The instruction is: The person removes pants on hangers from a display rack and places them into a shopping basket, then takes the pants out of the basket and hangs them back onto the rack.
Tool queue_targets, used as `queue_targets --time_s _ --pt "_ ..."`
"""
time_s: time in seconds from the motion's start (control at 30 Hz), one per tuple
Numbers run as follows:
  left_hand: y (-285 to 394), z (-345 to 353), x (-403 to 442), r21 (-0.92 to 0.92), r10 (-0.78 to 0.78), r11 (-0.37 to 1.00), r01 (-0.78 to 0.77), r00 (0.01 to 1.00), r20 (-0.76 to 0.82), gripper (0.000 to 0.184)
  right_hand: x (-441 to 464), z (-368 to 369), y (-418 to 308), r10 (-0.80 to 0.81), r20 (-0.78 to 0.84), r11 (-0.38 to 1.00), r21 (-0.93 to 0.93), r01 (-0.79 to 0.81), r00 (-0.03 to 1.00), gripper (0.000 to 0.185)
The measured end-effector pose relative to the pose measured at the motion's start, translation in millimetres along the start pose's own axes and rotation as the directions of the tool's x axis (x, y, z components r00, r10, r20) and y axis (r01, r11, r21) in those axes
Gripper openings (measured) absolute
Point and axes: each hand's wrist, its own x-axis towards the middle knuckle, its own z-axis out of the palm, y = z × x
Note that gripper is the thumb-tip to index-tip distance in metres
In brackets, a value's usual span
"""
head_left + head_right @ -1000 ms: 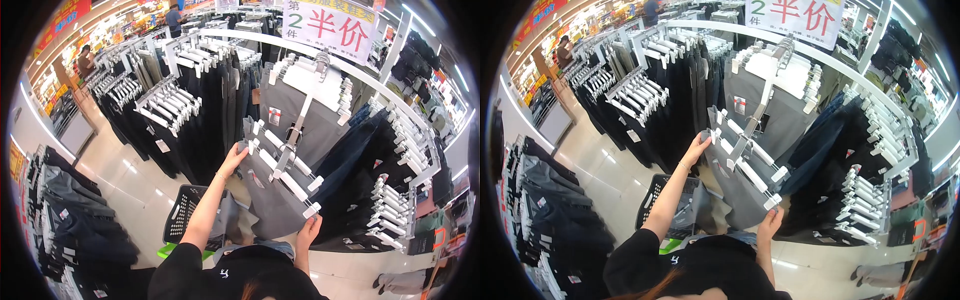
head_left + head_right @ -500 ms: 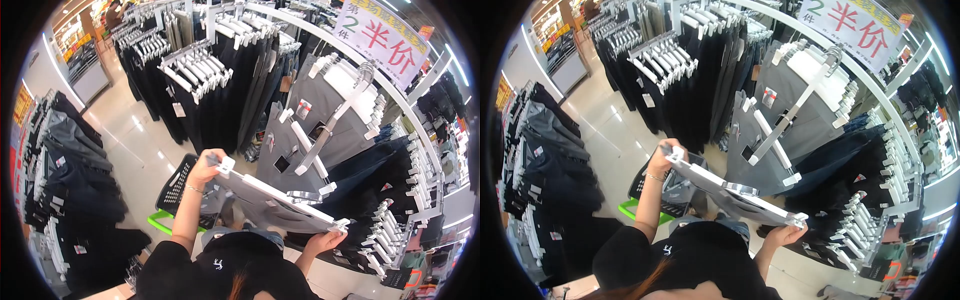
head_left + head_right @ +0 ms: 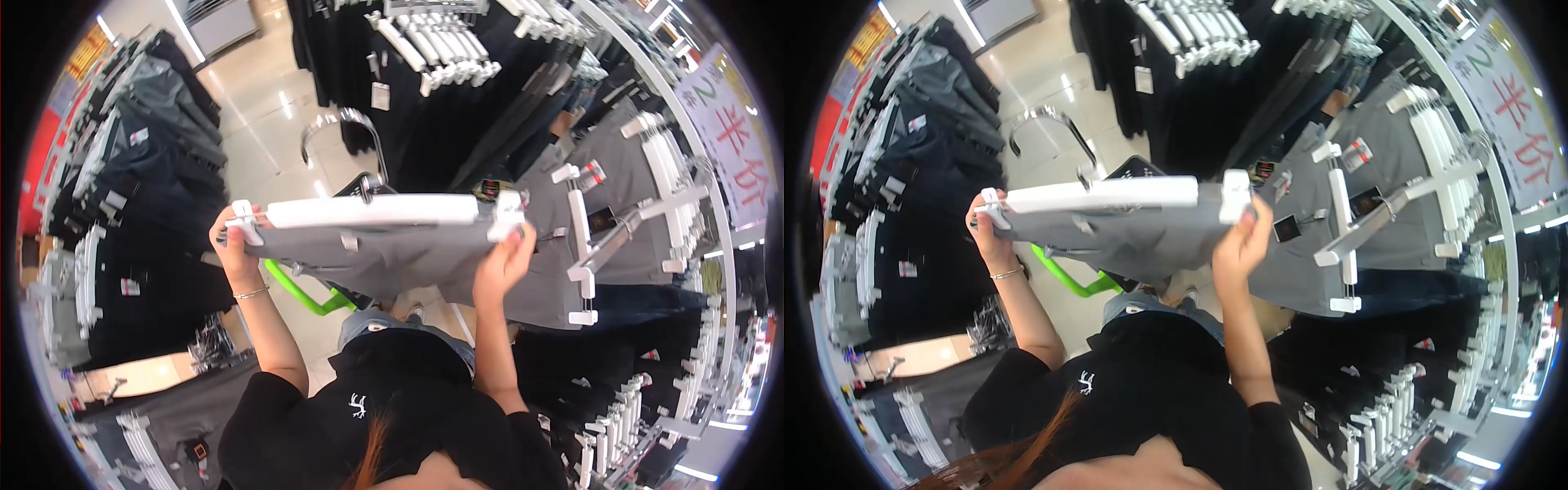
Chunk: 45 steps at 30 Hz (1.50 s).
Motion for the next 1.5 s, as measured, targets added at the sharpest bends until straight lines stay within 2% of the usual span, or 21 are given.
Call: queue_targets --time_s 0.07,0.17,0.27,0.33,0.4,0.47,0.53,0.6,0.73,0.8,0.83,0.87,0.93,0.97,1.0,1.07,1.17,1.2,1.27,1.37,1.5 --pt "4 -9 -5 0.059 0.046 0.997 -0.044 0.999 -0.029 0.051 23 36 9 0.027 0.154 0.987 0.153 -0.051 0.988 0.022" --pt "-15 -16 -15 0.144 0.091 0.987 -0.064 0.977 -0.191 0.043 38 70 17 0.059 0.378 0.984 0.134 -0.117 0.924 0.028" --pt "-83 -46 -33 0.339 0.033 0.935 0.108 0.922 -0.385 0.036 9 77 48 0.124 0.533 0.954 0.169 -0.249 0.837 0.037" --pt "-134 -59 -56 0.246 -0.144 0.923 0.296 0.858 -0.492 0.039 -30 61 83 0.274 0.632 0.869 0.160 -0.469 0.725 0.036" --pt "-177 -65 -80 0.336 -0.267 0.833 0.440 0.850 -0.454 0.037 -69 28 101 0.528 0.709 0.634 0.036 -0.772 0.467 0.032" --pt "-255 -90 -116 0.346 -0.358 0.781 0.520 0.827 -0.435 0.035 -113 -15 137 0.608 0.694 0.575 -0.051 -0.817 0.385 0.030" --pt "-291 -84 -146 0.519 -0.437 0.440 0.733 0.680 -0.589 0.042 -143 -64 149 0.709 0.598 0.556 -0.150 -0.817 0.373 0.028" --pt "-290 -67 -151 0.323 -0.695 0.191 0.927 0.360 -0.622 0.051 -147 -110 140 0.870 0.404 0.394 -0.226 -0.891 0.282 0.026" --pt "-291 -16 -164 0.367 -0.750 0.262 0.892 0.428 -0.505 0.051 -151 -195 155 0.910 -0.103 0.389 -0.119 -0.913 0.401 0.038" --pt "-327 -3 -174 0.443 -0.859 0.214 0.870 0.383 -0.339 0.048 -145 -222 166 0.700 -0.300 0.617 -0.205 -0.760 0.648 0.052" --pt "-327 17 -168 0.454 -0.867 0.222 0.863 0.387 -0.313 0.048 -118 -204 126 0.563 -0.309 0.766 -0.153 -0.625 0.766 0.062" --pt "-317 44 -154 0.512 -0.890 0.271 0.815 0.414 -0.189 0.046 -101 -197 107 0.552 -0.333 0.768 -0.153 -0.622 0.764 0.062" --pt "-293 98 -127 0.534 -0.875 0.439 0.723 0.478 0.073 0.041 -81 -191 83 0.390 -0.249 0.855 -0.261 -0.449 0.887 0.063" --pt "-281 127 -112 0.489 -0.830 0.546 0.680 0.520 0.203 0.039 -74 -187 75 0.428 -0.215 0.886 -0.090 -0.454 0.878 0.058" --pt "-255 161 -93 0.336 -0.788 0.613 0.715 0.520 0.330 0.034 -71 -184 78 0.381 -0.266 0.912 -0.049 -0.407 0.886 0.049" --pt "-246 214 -69 0.217 -0.609 0.769 0.601 0.588 0.532 0.033 -82 -194 100 0.531 -0.375 0.837 0.097 -0.538 0.759 0.035" --pt "-206 286 -37 0.074 -0.424 0.837 0.542 0.556 0.715 0.039 -81 -184 91 0.370 -0.407 0.889 -0.105 -0.446 0.835 0.031" --pt "-205 306 -34 0.074 -0.418 0.837 0.542 0.548 0.725 0.039 -81 -184 88 0.338 -0.412 0.888 -0.159 -0.432 0.846 0.030" --pt "-204 339 -28 0.083 -0.327 0.920 0.382 0.634 0.701 0.048 -78 -189 86 0.329 -0.430 0.885 -0.169 -0.433 0.840 0.030" --pt "-209 371 -21 0.051 -0.327 0.923 0.382 0.707 0.628 0.060 -71 -202 82 0.304 -0.445 0.886 -0.192 -0.421 0.842 0.030" --pt "-212 369 -16 0.058 -0.406 0.847 0.529 0.572 0.713 0.060 -65 -214 74 0.294 -0.434 0.866 -0.256 -0.430 0.851 0.033"
